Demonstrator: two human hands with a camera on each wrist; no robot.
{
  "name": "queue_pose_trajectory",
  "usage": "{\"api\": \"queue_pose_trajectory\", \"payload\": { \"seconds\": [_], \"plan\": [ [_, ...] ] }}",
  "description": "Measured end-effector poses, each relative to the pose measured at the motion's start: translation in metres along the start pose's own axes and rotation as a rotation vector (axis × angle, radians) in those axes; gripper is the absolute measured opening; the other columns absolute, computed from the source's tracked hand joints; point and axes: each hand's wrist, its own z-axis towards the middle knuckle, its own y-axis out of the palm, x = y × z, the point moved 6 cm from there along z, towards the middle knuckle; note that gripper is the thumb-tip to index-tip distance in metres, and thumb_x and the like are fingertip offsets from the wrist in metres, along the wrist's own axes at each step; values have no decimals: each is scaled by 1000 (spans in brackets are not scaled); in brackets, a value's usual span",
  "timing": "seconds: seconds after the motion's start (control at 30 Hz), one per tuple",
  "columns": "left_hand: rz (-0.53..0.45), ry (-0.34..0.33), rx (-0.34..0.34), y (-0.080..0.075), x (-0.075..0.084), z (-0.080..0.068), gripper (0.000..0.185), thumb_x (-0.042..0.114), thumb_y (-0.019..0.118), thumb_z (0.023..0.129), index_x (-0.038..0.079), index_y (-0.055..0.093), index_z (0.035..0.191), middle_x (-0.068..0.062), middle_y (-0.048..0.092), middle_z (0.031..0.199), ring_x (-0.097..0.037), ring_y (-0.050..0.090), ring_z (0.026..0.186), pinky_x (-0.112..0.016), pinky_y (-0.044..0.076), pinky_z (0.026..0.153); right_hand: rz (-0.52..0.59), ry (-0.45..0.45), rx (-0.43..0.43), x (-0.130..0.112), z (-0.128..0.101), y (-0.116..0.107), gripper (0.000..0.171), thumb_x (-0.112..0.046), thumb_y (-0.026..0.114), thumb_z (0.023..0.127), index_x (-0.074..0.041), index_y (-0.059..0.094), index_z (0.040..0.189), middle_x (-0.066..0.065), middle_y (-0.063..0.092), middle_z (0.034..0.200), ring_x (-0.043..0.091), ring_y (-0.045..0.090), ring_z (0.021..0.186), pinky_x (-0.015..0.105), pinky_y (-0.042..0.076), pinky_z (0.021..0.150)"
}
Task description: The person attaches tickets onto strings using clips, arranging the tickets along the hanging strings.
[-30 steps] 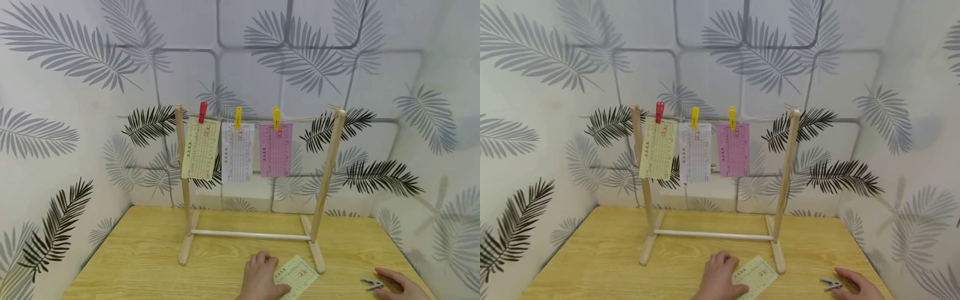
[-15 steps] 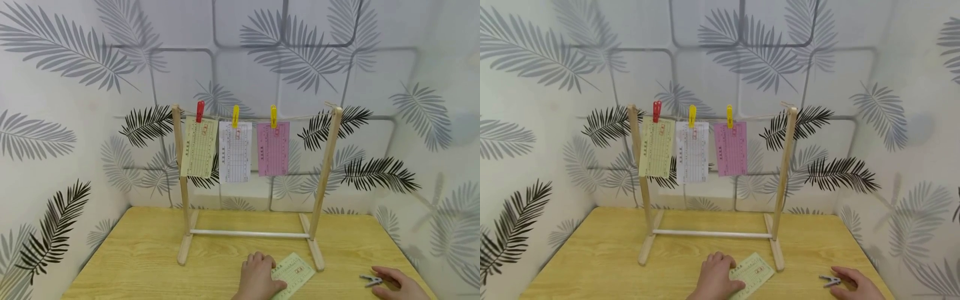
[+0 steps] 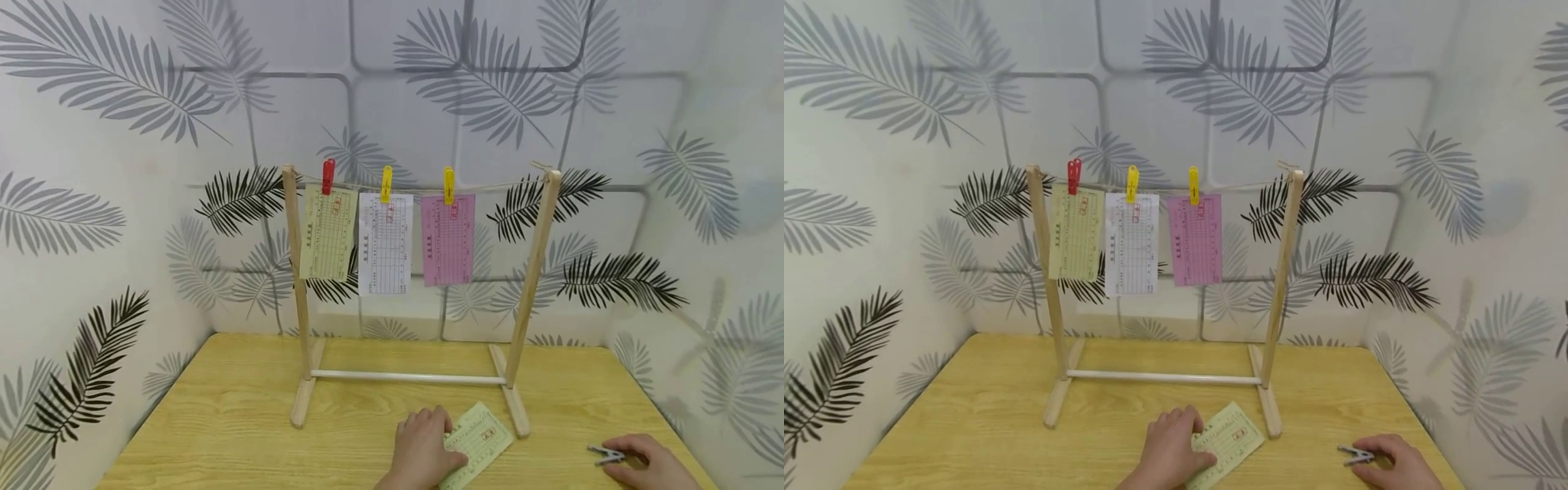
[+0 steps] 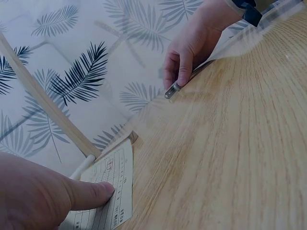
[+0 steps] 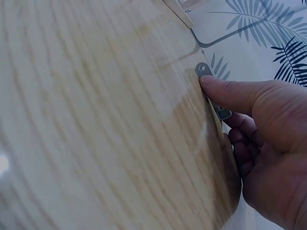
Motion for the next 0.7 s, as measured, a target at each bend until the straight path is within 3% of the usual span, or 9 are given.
{"api": "queue_pose_trajectory", "payload": {
  "seconds": [0.23,0.4,0.7],
  "plan": [
    [-33,-28,-17,3,0,4,82,36,103,75,15,66,145,-4,76,123,-28,65,108,-49,45,97,2,34,9,-2,0,2,45,-33,88,97,1,77,123,8,71,119,27,66,108,51,56,92],
    [-42,-24,-2,2,-2,5,74,31,101,78,14,69,143,-4,78,120,-25,65,102,-45,44,92,7,93,41,-4,-3,3,50,-42,88,96,0,76,121,10,70,118,33,66,110,57,55,96],
    [-160,-74,49,2,-8,5,43,18,90,90,16,77,131,6,77,103,-15,60,89,-39,39,83,-23,92,51,-5,-6,3,53,-47,87,96,0,73,117,11,70,117,40,66,113,63,52,98]
  ]
}}
